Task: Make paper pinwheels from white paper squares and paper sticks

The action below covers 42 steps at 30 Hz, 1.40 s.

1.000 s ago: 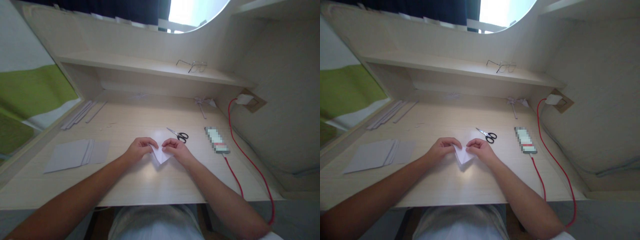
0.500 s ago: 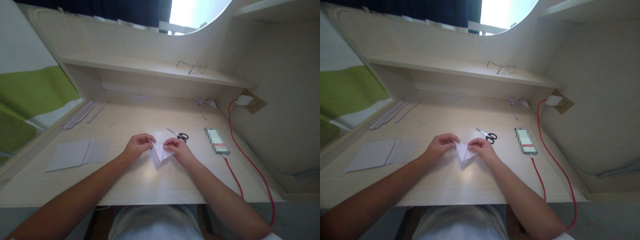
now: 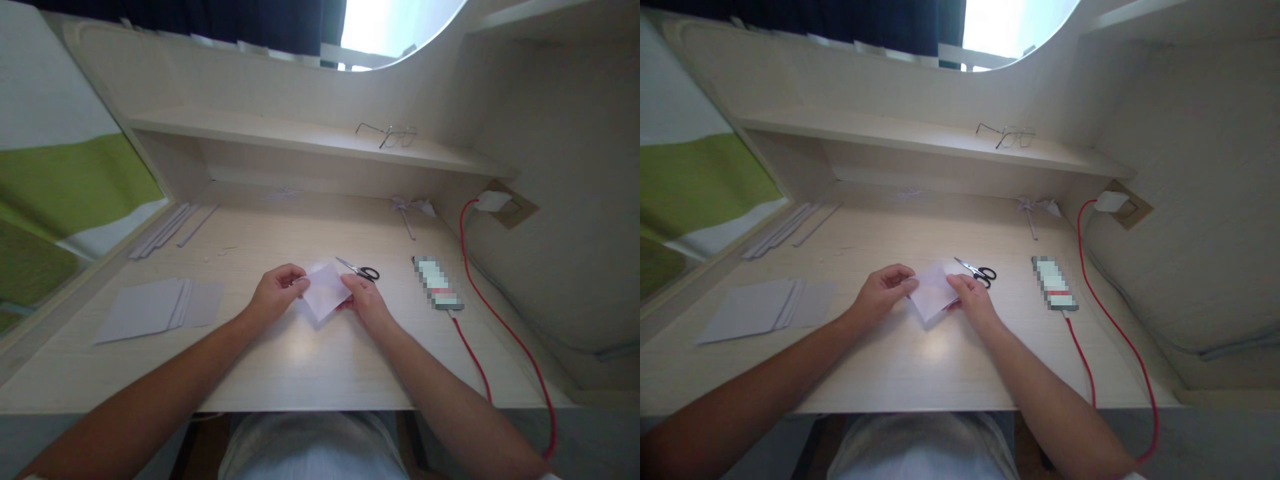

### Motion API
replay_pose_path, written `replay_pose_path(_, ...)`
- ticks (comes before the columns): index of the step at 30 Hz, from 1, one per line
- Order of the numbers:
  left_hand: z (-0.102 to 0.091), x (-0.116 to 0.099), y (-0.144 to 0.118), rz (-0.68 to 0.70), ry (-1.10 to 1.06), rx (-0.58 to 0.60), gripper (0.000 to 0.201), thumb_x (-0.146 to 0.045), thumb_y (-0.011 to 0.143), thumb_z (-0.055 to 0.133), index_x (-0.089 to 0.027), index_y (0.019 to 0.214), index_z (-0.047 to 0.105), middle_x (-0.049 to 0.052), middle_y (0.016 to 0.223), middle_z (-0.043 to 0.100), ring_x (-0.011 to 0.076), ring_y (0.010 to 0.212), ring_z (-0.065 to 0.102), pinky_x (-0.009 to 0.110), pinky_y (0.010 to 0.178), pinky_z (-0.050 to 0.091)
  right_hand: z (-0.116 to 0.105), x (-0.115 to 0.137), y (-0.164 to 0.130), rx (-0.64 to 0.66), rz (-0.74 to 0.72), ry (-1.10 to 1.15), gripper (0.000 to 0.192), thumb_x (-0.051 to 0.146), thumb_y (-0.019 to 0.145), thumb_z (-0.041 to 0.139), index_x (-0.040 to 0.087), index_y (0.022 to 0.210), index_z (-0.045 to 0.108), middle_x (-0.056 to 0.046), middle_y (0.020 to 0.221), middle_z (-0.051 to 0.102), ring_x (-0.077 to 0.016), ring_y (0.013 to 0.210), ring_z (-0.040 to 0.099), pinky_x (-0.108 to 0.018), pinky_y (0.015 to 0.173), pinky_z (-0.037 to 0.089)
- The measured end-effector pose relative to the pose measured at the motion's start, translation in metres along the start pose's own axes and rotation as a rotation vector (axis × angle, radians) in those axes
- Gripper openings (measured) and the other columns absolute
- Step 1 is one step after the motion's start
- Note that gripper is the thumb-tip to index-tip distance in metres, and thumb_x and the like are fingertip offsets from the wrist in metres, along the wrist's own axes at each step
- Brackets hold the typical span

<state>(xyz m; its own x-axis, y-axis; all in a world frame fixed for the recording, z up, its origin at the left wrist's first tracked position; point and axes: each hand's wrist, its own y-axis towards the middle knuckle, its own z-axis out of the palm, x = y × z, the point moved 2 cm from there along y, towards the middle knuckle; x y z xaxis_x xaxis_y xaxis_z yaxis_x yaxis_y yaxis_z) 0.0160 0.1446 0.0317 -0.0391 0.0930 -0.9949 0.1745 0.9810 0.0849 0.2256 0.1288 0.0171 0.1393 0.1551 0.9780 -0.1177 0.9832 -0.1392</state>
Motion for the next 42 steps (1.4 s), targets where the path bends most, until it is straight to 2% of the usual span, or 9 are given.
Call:
replay_pose_path(5, 0.001, -0.002, -0.001, -0.014, 0.039, 0.014, 0.021, -0.033, 0.075, 0.076, -0.016, 0.084, 0.066, -0.003, 0.066, 0.061, 0.0115, 0.061, 0.056, 0.023, 0.058, 0.041, -0.001, 0.001, -0.001, -0.079, -0.084, -0.121, 0.031, 0.040, 0.067, 0.085, 0.019, 0.082, 0.069, -0.002, 0.074, 0.071, -0.0170, 0.065, 0.063, -0.029, 0.061, 0.051)
replay_pose_path(15, 0.002, -0.005, -0.004, -0.014, 0.087, 0.019, 0.020, -0.033, 0.073, 0.075, -0.017, 0.081, 0.064, -0.002, 0.069, 0.061, 0.0125, 0.063, 0.056, 0.024, 0.059, 0.040, 0.004, 0.001, -0.004, -0.086, -0.137, -0.093, 0.035, 0.038, 0.067, 0.084, 0.023, 0.091, 0.064, 0.000, 0.076, 0.071, -0.0188, 0.066, 0.064, -0.032, 0.063, 0.051)
replay_pose_path(18, -0.002, -0.005, 0.000, -0.002, 0.059, 0.018, 0.028, -0.034, 0.072, 0.078, -0.017, 0.092, 0.069, -0.001, 0.073, 0.064, 0.0141, 0.068, 0.059, 0.025, 0.063, 0.043, 0.004, 0.003, -0.006, -0.040, -0.149, -0.136, 0.031, 0.039, 0.068, 0.084, 0.022, 0.087, 0.067, -0.003, 0.080, 0.073, -0.0197, 0.070, 0.065, -0.033, 0.067, 0.051)
replay_pose_path(20, -0.004, -0.003, 0.002, -0.007, 0.008, 0.048, 0.037, -0.035, 0.070, 0.080, -0.018, 0.101, 0.070, -0.001, 0.074, 0.066, 0.0146, 0.069, 0.061, 0.025, 0.064, 0.044, 0.005, 0.004, -0.007, 0.038, -0.143, -0.173, 0.027, 0.038, 0.069, 0.084, 0.021, 0.083, 0.069, -0.003, 0.081, 0.072, -0.0195, 0.072, 0.064, -0.033, 0.069, 0.050)
replay_pose_path(22, -0.005, -0.001, 0.003, -0.037, -0.023, 0.109, 0.035, -0.035, 0.069, 0.082, -0.017, 0.098, 0.072, 0.000, 0.075, 0.067, 0.0146, 0.068, 0.061, 0.025, 0.064, 0.044, 0.006, 0.006, -0.008, 0.100, -0.131, -0.191, 0.024, 0.038, 0.070, 0.083, 0.021, 0.081, 0.070, -0.002, 0.080, 0.071, -0.0186, 0.071, 0.063, -0.032, 0.069, 0.049)
replay_pose_path(25, -0.005, 0.002, 0.003, -0.088, -0.020, 0.206, 0.024, -0.034, 0.070, 0.081, -0.015, 0.081, 0.071, 0.002, 0.076, 0.069, 0.0144, 0.066, 0.061, 0.025, 0.063, 0.045, 0.006, 0.010, -0.007, 0.081, -0.141, -0.194, 0.024, 0.037, 0.070, 0.082, 0.021, 0.084, 0.071, -0.001, 0.079, 0.070, -0.0173, 0.068, 0.060, -0.032, 0.066, 0.047)
replay_pose_path(29, -0.005, 0.001, 0.006, -0.077, -0.046, 0.286, 0.027, -0.030, 0.069, 0.082, -0.014, 0.088, 0.072, 0.004, 0.081, 0.072, 0.0166, 0.070, 0.064, 0.027, 0.065, 0.048, 0.007, 0.020, -0.004, 0.108, -0.147, -0.216, 0.018, 0.035, 0.074, 0.079, 0.022, 0.084, 0.071, -0.001, 0.078, 0.068, -0.0169, 0.067, 0.059, -0.031, 0.063, 0.045)
replay_pose_path(37, -0.013, -0.026, 0.017, 0.149, 0.385, 0.392, 0.015, -0.023, 0.077, 0.071, -0.020, 0.089, 0.078, 0.003, 0.086, 0.074, 0.0160, 0.074, 0.065, 0.023, 0.064, 0.047, 0.005, 0.037, -0.002, 0.260, -0.195, -0.486, 0.009, 0.025, 0.077, 0.070, 0.020, 0.084, 0.074, 0.002, 0.068, 0.060, -0.0122, 0.057, 0.045, -0.027, 0.054, 0.032)
replay_pose_path(42, -0.002, -0.049, 0.007, 0.224, 0.632, 0.474, 0.016, -0.025, 0.085, 0.064, -0.020, 0.080, 0.078, 0.002, 0.071, 0.072, 0.0162, 0.064, 0.061, 0.024, 0.058, 0.040, 0.007, 0.044, -0.008, 0.198, -0.318, -0.536, 0.012, 0.024, 0.082, 0.070, 0.023, 0.093, 0.075, 0.001, 0.076, 0.063, -0.0138, 0.064, 0.050, -0.027, 0.059, 0.038)
